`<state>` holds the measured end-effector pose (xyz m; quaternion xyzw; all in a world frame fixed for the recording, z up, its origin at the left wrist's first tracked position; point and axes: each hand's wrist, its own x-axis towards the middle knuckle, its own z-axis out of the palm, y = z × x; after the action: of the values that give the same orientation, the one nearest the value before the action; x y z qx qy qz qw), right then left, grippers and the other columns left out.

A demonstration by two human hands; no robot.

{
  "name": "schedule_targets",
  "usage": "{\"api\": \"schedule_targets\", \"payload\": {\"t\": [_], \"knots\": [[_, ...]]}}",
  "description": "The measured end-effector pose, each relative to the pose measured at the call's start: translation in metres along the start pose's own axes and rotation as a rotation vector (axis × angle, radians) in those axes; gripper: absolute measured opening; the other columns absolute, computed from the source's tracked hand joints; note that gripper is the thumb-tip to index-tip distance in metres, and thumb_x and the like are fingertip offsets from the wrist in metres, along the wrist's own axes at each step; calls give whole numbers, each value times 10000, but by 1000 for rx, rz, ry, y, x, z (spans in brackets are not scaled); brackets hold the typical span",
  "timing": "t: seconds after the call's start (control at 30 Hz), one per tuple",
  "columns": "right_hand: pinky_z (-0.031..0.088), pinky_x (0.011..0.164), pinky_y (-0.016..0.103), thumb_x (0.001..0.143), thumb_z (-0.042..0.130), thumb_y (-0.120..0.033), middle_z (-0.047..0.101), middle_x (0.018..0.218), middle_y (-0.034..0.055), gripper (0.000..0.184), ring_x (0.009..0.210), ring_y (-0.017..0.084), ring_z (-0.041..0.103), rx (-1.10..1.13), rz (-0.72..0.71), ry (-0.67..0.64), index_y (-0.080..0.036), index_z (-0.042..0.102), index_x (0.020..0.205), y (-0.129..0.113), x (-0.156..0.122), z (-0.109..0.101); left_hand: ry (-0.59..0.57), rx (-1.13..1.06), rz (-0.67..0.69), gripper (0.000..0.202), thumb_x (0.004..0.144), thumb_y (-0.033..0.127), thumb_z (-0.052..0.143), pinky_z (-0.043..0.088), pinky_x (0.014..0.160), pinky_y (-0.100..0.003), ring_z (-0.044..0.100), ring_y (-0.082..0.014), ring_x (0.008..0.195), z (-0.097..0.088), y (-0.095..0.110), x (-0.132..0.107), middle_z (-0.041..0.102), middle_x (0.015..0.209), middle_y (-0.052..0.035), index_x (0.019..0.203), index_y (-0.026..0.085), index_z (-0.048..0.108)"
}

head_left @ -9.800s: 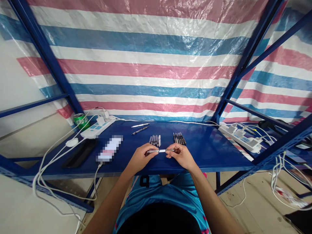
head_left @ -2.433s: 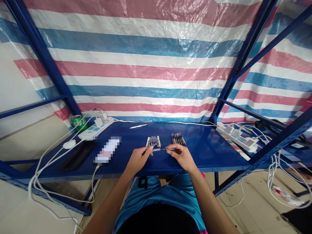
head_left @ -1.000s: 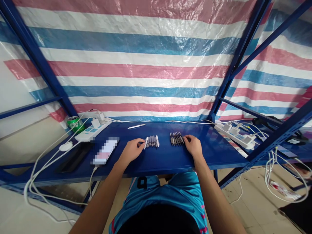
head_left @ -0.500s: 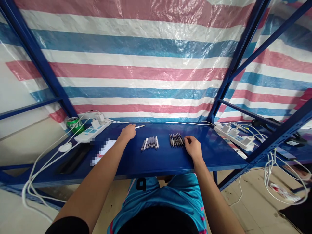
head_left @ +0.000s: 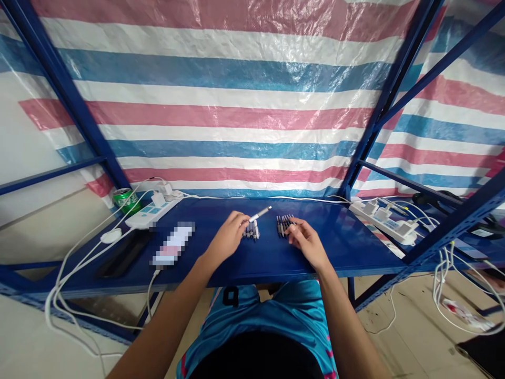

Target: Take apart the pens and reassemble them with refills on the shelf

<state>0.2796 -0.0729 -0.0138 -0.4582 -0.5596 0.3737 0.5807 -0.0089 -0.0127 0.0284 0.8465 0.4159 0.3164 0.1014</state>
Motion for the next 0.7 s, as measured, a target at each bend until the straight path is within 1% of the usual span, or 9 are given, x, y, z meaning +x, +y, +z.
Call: {"api": "schedule_targets", "payload": {"t": [0.07,0.1,0.17,0.23,0.37,0.47,0.57,0.63,0.7], "knots": [[420,510,267,926,670,-683,773,1013,78,612,663,178,633,113,52,-169,-248,623,1355,-9,-11,18,-31,-96,36,352,1114,337,371,482,1075,-369,637,-232,1189,6,22,-26,675,1271,-88,1300,252,657],[405,496,263,925,669,-691,771,984,72,580,637,169,621,132,70,-224,-244,658,1295,-12,-15,26,-48,-118,28,344,1112,342,382,481,1076,-381,638,-237,1193,9,29,-37,689,1267,-80,1290,263,666],[427,517,272,930,668,-690,760,886,53,496,591,152,598,113,82,-275,-227,723,1099,-16,-20,40,-85,-136,18,320,1102,358,428,481,1071,-393,642,-247,1198,14,34,-54,710,1261,-73,1267,271,689],[465,560,286,933,676,-677,748,812,35,459,559,142,585,69,77,-270,-221,727,942,-16,-22,47,-99,-151,14,301,1088,378,477,488,1057,-389,650,-250,1190,16,31,-63,722,1249,-69,1241,271,713],[491,579,288,912,720,-652,758,805,28,437,547,139,601,23,64,-287,-216,717,905,-10,-22,48,-56,-250,-35,300,1070,404,515,509,1027,-352,670,-236,1165,16,25,-64,736,1230,-59,1201,276,753],[478,552,275,886,753,-639,755,790,30,437,562,145,619,10,75,-314,-205,733,932,-4,-22,43,-102,-332,-80,314,1067,418,510,519,984,-324,698,-226,1098,12,28,-63,758,1189,-45,1178,279,768],[514,603,289,825,832,-594,755,815,31,410,653,168,657,7,53,-303,-211,757,950,-2,-23,40,-160,-340,-118,413,1082,449,442,517,915,-318,715,-224,946,6,34,-63,781,1008,-33,943,252,777],[541,659,308,795,865,-570,763,858,35,405,714,185,679,7,33,-290,-220,762,969,-3,-24,39,-167,-333,-133,491,1082,475,411,509,890,-321,709,-228,890,3,36,-62,777,926,-33,791,236,726],[534,637,309,844,818,-584,764,864,38,399,695,184,676,15,44,-293,-221,752,997,-5,-26,40,-152,-334,-140,493,1072,492,416,501,889,-324,705,-236,896,1,37,-61,777,913,-35,763,234,701]]}}
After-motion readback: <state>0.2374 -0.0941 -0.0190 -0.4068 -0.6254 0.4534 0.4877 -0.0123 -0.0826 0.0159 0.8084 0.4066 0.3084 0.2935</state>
